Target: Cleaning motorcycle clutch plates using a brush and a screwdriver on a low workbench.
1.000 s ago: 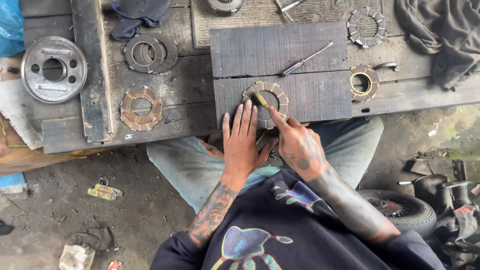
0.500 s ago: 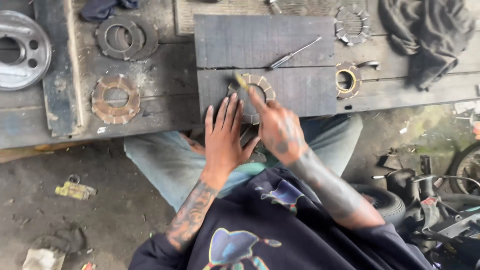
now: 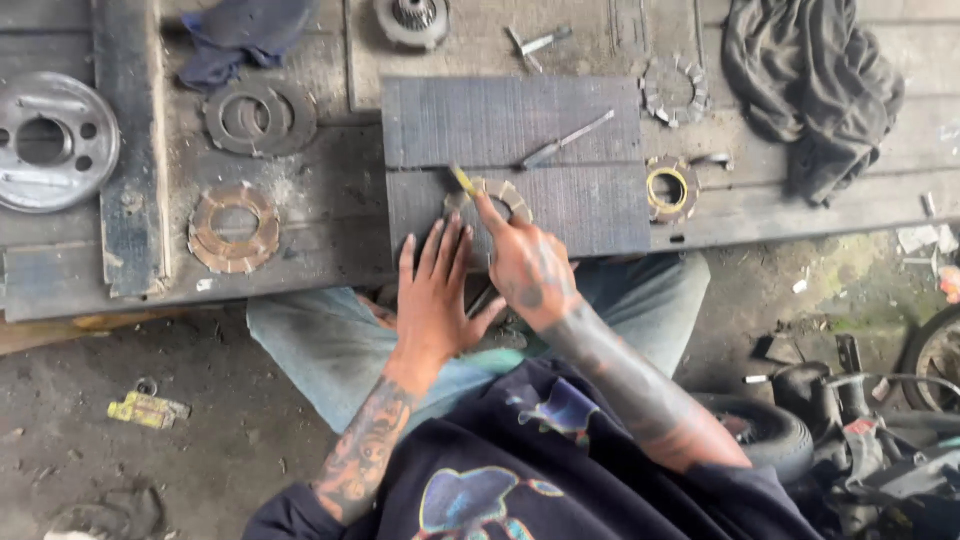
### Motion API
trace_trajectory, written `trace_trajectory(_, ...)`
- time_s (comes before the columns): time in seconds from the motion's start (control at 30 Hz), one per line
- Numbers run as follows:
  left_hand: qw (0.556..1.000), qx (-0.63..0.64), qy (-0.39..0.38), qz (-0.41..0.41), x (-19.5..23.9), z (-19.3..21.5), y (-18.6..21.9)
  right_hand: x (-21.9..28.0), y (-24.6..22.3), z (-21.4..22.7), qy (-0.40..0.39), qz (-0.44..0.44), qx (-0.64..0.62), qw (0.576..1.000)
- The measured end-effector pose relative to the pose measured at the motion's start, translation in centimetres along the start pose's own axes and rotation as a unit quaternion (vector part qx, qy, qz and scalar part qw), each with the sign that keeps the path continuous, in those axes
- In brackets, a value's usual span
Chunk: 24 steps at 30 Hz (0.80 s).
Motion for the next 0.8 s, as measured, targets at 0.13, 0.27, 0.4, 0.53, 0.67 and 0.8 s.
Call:
trace_trajectory(0.13, 1.000, 0.004, 0.014, -0.018, 0.2, 0.5, -0.1, 2.2, 2.5, -1.2, -0.087, -0.013, -0.030, 0.996)
trace_trajectory(0.27, 0.999, 0.023, 0.022, -0.027, -0.1, 0.6, -0.2, 0.2, 1.4, 0.3, -0.058, -0.025, -0.023, 0.998)
trace_trajectory(0.4, 0.999, 0.024, 0.035, -0.032, 0.2, 0.4, -0.5, 2.4, 1.5, -0.5, -0.059, -0.007, -0.024, 0.998)
trace_trajectory(0.53, 0.999, 0.033, 0.004, -0.029, -1.0, 1.3, -1.0, 6.6, 4.2, -0.5, -0.073, -0.045, -0.043, 0.995)
trace_trajectory(0.67, 0.999, 0.039, 0.018, -0.010, -2.5, 1.1, -1.5, 8.2, 4.0, -1.2, -0.032, -0.031, -0.066, 0.997)
trace_trajectory(0.8, 0.987, -0.032, 0.148, 0.047, -1.8, 1.1, -2.1, 8.7, 3.5, -1.8, -0.056, -0.040, -0.072, 0.995)
Point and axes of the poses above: each hand's wrist, its own x-axis away from the middle knuckle, its own z-axis out of the back of the hand, y = z × x, the point moved 6 cm from there along -x, towards the middle knuckle
